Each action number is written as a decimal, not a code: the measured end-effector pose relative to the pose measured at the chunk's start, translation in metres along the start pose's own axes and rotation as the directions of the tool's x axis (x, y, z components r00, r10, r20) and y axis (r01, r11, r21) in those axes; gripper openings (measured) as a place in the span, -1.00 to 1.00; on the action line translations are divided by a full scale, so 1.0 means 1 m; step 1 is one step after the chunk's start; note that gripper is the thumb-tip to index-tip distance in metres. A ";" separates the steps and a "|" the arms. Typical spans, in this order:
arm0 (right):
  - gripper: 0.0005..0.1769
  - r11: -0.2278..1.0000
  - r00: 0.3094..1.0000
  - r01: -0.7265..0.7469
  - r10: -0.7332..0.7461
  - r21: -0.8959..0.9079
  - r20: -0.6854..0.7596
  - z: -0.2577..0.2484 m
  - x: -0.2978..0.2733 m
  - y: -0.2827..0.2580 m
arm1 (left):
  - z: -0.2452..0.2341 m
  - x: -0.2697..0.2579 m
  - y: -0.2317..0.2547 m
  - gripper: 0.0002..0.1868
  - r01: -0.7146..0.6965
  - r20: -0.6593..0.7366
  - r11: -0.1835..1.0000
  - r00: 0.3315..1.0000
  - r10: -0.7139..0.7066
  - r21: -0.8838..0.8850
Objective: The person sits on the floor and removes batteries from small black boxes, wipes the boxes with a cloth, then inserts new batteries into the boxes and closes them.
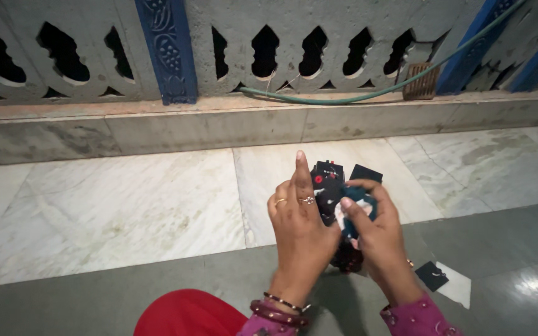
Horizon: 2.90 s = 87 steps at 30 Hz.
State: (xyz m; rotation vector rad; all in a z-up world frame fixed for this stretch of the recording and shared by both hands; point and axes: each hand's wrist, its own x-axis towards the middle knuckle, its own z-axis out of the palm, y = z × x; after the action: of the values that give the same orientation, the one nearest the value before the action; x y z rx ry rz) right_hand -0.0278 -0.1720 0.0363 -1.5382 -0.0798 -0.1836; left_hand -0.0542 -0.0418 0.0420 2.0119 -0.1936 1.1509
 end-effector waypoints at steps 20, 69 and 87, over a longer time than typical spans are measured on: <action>-0.78 0.556 0.782 0.534 -0.611 -0.637 0.123 0.014 -0.009 -0.041 | 0.034 -0.017 -0.034 -0.36 0.785 0.845 -0.313 0.483 -0.230 -0.534; -0.71 0.744 0.938 -0.346 0.250 -0.572 -0.241 -0.275 0.017 0.261 | 0.244 -0.239 -0.034 -0.57 0.953 0.603 0.287 0.284 -0.745 -0.094; -0.76 0.875 0.909 -0.378 0.289 -0.302 -0.300 -0.298 0.030 0.195 | 0.239 -0.176 0.027 -0.72 0.217 0.581 0.976 0.796 -0.172 -0.009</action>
State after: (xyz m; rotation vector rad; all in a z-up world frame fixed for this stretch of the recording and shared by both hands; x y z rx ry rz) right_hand 0.0156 -0.4666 -0.1606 -1.8487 0.4425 -0.1124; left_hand -0.0107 -0.2697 -0.1460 2.2020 -0.3195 0.3647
